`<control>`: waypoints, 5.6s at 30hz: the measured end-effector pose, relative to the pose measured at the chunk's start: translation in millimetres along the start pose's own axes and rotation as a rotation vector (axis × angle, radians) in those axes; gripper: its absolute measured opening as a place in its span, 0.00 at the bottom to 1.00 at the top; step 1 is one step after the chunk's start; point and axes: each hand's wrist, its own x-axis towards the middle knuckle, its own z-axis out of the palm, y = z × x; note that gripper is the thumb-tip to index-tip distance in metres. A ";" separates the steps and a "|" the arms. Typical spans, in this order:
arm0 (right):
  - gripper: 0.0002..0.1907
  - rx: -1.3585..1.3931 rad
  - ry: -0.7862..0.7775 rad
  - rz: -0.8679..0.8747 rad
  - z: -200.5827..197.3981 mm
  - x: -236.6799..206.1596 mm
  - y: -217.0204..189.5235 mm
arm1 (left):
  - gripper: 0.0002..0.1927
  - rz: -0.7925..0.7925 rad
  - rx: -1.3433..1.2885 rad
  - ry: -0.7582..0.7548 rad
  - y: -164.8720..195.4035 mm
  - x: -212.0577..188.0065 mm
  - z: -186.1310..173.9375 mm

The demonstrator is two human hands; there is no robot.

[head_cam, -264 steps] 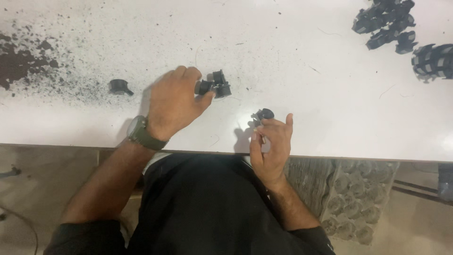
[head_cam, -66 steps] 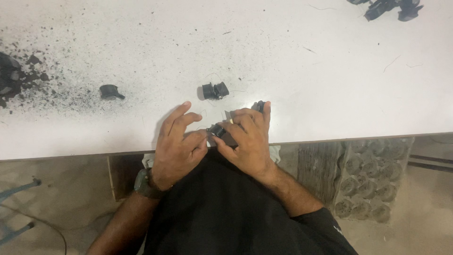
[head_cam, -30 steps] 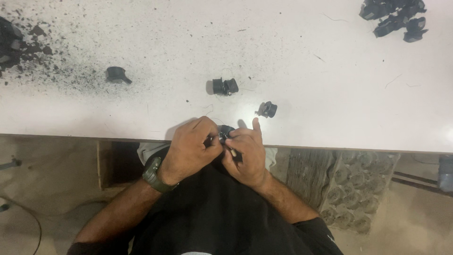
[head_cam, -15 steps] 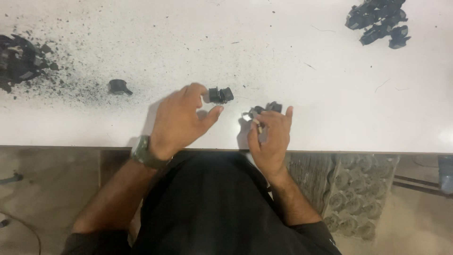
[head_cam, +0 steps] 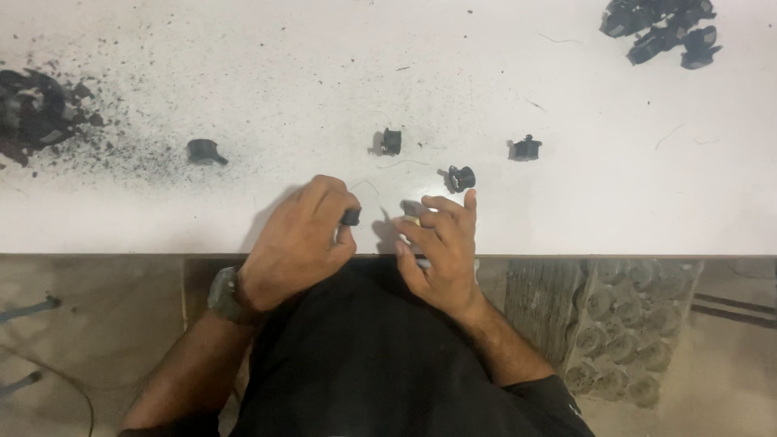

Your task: The person sits at a white workbench assembling omni-style wheels by hand. They pick up a wheel hub, press and seat black roller components around its rim one at a time, then set the finished wheel aside and start on the next hub, working through a row of hubs on the table.

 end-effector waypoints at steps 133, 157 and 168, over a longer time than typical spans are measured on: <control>0.16 -0.108 0.160 0.154 -9.5 11.8 21.5 | 0.27 0.080 0.162 0.055 -25.6 61.8 11.8; 0.20 -0.171 -0.125 0.053 -0.5 29.0 -13.6 | 0.25 0.309 0.173 -0.018 8.1 8.1 -5.0; 0.15 -0.123 -0.028 0.012 -2.9 19.8 -12.0 | 0.12 0.186 0.150 0.162 -2.1 -13.1 22.2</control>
